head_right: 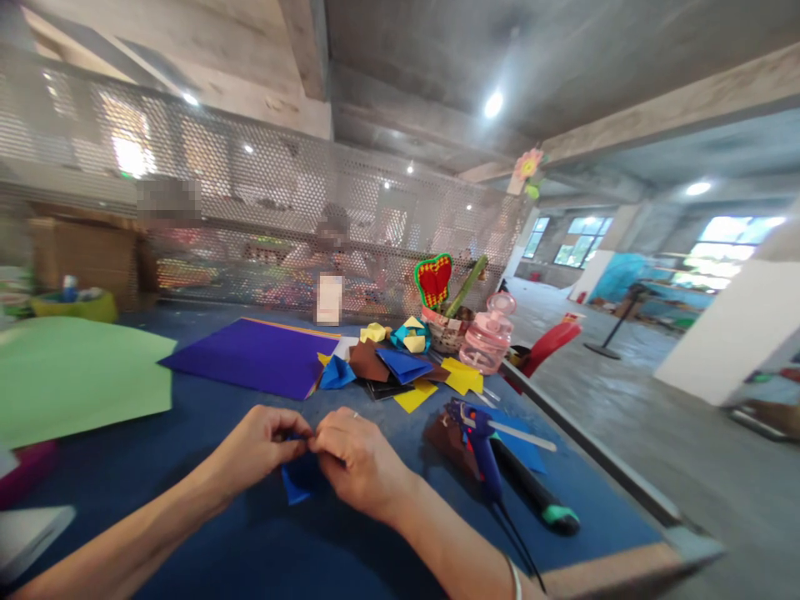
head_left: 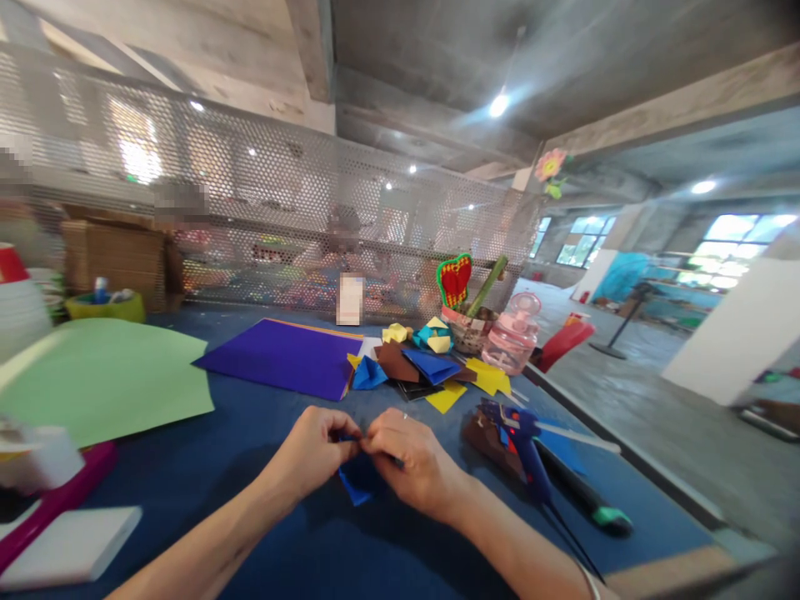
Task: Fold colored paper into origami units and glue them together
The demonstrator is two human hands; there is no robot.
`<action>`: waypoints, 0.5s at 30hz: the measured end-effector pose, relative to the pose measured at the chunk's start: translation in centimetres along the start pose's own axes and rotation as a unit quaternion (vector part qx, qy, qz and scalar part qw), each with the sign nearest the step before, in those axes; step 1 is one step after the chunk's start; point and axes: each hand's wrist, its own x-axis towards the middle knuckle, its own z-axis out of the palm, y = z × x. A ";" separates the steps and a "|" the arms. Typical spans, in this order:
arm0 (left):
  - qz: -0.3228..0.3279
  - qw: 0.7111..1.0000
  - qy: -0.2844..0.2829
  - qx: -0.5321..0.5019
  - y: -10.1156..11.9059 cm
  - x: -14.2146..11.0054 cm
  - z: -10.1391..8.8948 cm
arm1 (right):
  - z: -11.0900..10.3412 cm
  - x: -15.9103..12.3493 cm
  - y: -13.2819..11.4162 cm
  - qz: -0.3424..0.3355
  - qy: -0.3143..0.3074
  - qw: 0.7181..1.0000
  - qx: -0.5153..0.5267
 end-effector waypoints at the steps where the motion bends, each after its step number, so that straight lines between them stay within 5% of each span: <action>1: 0.006 1.000 0.005 0.006 -0.1 0.0 0.0 | 0.0 -0.1 0.0 -0.008 -0.008 1.000 -0.020; 7: 0.069 0.987 0.081 0.122 0.1 -0.3 0.1 | -0.6 0.1 -0.7 0.089 0.004 0.994 0.069; 11: 0.146 0.965 0.116 0.185 0.8 -1.1 0.5 | -0.2 0.3 -0.1 0.284 0.053 0.934 0.213; 15: 0.202 0.950 0.121 0.203 0.8 -1.4 0.8 | 0.1 0.3 0.7 0.346 0.042 0.897 0.271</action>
